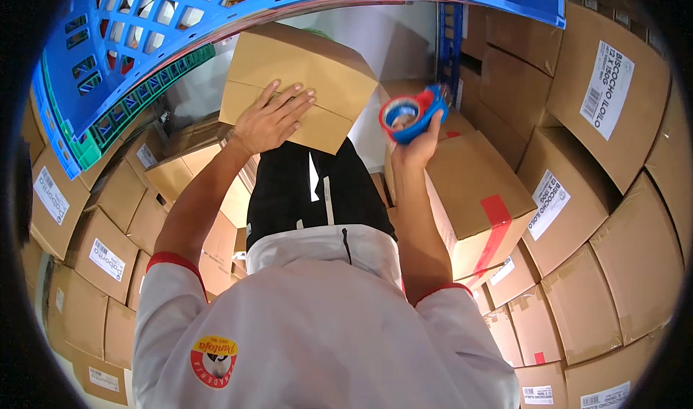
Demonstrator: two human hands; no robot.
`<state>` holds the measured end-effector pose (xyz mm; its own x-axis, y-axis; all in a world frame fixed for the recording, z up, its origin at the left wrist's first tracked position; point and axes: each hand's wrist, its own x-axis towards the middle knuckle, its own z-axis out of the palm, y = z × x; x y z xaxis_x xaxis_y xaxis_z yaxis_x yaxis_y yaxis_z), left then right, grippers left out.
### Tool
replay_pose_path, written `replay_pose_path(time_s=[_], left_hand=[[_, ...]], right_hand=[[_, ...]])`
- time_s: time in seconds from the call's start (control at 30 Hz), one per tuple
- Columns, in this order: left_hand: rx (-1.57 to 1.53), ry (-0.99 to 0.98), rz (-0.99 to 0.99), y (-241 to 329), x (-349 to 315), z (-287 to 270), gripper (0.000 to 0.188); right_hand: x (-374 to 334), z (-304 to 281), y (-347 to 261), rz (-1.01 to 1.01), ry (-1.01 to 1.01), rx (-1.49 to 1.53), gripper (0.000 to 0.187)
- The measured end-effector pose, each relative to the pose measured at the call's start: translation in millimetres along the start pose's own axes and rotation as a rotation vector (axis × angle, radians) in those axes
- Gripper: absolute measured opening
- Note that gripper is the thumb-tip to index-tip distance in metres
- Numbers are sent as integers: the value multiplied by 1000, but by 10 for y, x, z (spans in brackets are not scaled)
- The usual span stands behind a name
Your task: The person tapes the bottom of a cardboard box using a tape dispenser, places several plastic containers of food from a blue crate into the box, and then seals the top of the box with tape before moving it to a stack of other packed boxes.
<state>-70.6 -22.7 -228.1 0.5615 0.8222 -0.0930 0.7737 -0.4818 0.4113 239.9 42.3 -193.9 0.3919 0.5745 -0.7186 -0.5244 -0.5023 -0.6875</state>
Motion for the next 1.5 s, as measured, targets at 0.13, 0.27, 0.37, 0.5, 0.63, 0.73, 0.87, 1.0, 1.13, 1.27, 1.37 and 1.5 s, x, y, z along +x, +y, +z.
replay_pose_path(time_s=[0.13, 0.27, 0.37, 0.5, 0.63, 0.73, 0.87, 1.0, 1.13, 1.27, 1.37, 1.5], left_hand=[[-12, -5, 12, 12, 35, 3, 58], [-3, 1, 9, -1, 50, -26, 58], [-25, -27, -13, 35, 6, 35, 58], [18, -27, -5, -39, 0, 21, 58], [-34, -10, -13, 9, 9, 21, 59], [-72, 9, -29, -17, 3, 20, 64], [-118, 35, -30, -7, 31, 22, 71], [-135, 96, -24, -27, 10, 61, 70], [-197, 170, -40, -13, -10, 43, 66], [-305, 267, -141, 91, 14, -67, 47], [-773, 259, -581, 308, -19, -230, 36], [-1467, 306, -890, 611, 21, -483, 30]], right_hand=[[-133, -199, 286, 283, 105, 43, 39], [-72, -196, 294, 353, 46, -61, 41], [-94, -107, 170, 285, 66, -86, 44], [-388, -175, -77, 43, -67, -256, 42], [-519, -85, -31, -134, -535, -784, 55], [-619, 398, 39, -399, -804, -947, 64], [-548, 397, 244, -442, -870, -1070, 65], [-535, 405, 211, -484, -907, -1122, 63], [-532, 441, 195, -501, -938, -1160, 63], [-516, 364, 181, -556, -941, -1162, 63], [-507, 359, 181, -558, -932, -1138, 64], [-499, 347, 195, -529, -918, -1163, 65]])
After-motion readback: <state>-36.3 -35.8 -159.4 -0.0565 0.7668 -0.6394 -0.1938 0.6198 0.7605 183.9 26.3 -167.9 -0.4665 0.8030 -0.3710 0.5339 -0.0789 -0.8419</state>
